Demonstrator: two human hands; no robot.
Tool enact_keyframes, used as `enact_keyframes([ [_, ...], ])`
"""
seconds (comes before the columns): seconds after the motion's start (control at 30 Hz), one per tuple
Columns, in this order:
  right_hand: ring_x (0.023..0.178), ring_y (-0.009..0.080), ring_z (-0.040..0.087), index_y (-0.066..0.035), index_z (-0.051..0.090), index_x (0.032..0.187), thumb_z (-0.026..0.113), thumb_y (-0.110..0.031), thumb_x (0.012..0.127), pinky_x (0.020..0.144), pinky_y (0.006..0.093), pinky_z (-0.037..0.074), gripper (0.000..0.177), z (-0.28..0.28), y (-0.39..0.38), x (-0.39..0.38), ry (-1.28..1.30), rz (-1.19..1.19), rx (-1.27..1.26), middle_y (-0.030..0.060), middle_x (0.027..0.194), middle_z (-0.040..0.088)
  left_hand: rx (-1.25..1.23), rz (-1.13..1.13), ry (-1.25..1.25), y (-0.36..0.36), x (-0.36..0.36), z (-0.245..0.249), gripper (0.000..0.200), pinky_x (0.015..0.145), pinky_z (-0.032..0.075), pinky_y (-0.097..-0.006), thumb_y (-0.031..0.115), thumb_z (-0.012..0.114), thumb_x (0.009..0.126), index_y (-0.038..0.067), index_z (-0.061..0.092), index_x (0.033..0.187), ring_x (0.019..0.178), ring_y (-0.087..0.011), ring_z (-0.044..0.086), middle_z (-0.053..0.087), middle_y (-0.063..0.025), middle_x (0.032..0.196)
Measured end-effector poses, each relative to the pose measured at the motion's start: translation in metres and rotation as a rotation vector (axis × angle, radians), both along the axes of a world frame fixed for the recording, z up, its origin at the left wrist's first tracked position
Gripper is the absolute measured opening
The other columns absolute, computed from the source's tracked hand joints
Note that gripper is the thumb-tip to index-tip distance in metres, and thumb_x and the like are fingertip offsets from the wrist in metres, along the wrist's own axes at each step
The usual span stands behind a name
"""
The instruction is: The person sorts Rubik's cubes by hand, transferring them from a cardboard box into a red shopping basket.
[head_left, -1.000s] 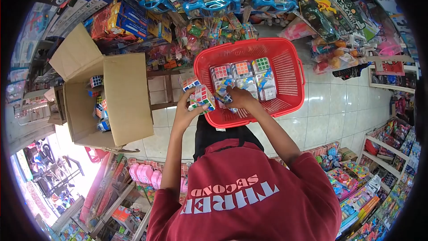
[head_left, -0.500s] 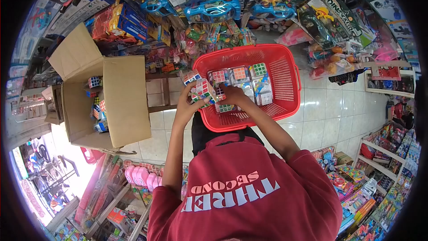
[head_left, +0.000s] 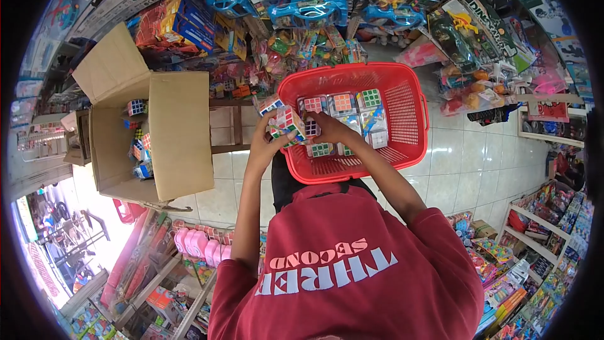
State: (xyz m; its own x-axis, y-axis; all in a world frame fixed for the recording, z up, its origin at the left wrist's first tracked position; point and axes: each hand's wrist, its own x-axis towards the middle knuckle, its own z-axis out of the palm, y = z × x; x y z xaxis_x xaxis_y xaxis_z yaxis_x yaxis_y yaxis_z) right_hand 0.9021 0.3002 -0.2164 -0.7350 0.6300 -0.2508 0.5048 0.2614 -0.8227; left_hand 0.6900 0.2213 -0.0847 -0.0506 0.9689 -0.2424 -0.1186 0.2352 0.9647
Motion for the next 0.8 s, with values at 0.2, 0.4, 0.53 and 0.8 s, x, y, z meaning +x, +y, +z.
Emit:
enact_keyframes([
  [0.2,0.114,0.0413,0.048,-0.008,0.035,0.129,0.082,-0.021,0.061,0.092,0.0449,0.044,0.083,0.009,-0.035,0.002,-0.159,0.198,-0.043,0.0225,0.124,0.041,-0.01,-0.017,0.011,0.002,0.002,-0.001,0.06,0.086,0.046,-0.0303,0.015,0.076,0.073,0.002,0.047,0.124,0.099,-0.016,0.056,0.055,-0.0098,0.113],
  [0.4,0.113,0.037,0.047,-0.005,0.043,0.123,0.078,-0.026,0.066,0.091,0.0412,0.043,0.069,0.013,-0.034,0.008,-0.096,0.204,-0.159,0.0195,0.117,0.046,0.0,-0.003,0.028,0.002,0.003,-0.005,0.059,0.088,0.044,-0.0306,0.016,0.076,0.073,0.004,0.048,0.124,0.102,-0.0165,0.055,0.054,-0.008,0.113],
  [0.53,0.104,0.0322,0.05,-0.005,0.051,0.111,0.075,-0.026,0.071,0.085,0.0404,0.044,0.051,-0.007,-0.029,0.006,-0.061,0.209,-0.123,0.0146,0.105,0.052,0.005,-0.006,0.043,0.002,0.006,-0.004,0.059,0.088,0.044,-0.0309,0.016,0.076,0.073,0.005,0.049,0.124,0.102,-0.0169,0.055,0.054,-0.0079,0.113],
  [0.8,0.097,0.0338,0.057,-0.007,0.05,0.107,0.075,-0.026,0.07,0.079,0.0425,0.047,0.049,-0.005,-0.038,0.008,-0.233,0.176,-0.066,0.0136,0.097,0.059,0.028,-0.03,0.112,0.001,0.006,-0.004,0.062,0.089,0.046,-0.031,0.014,0.073,0.076,0.001,0.042,0.128,0.103,-0.0179,0.057,0.056,-0.0112,0.113],
])
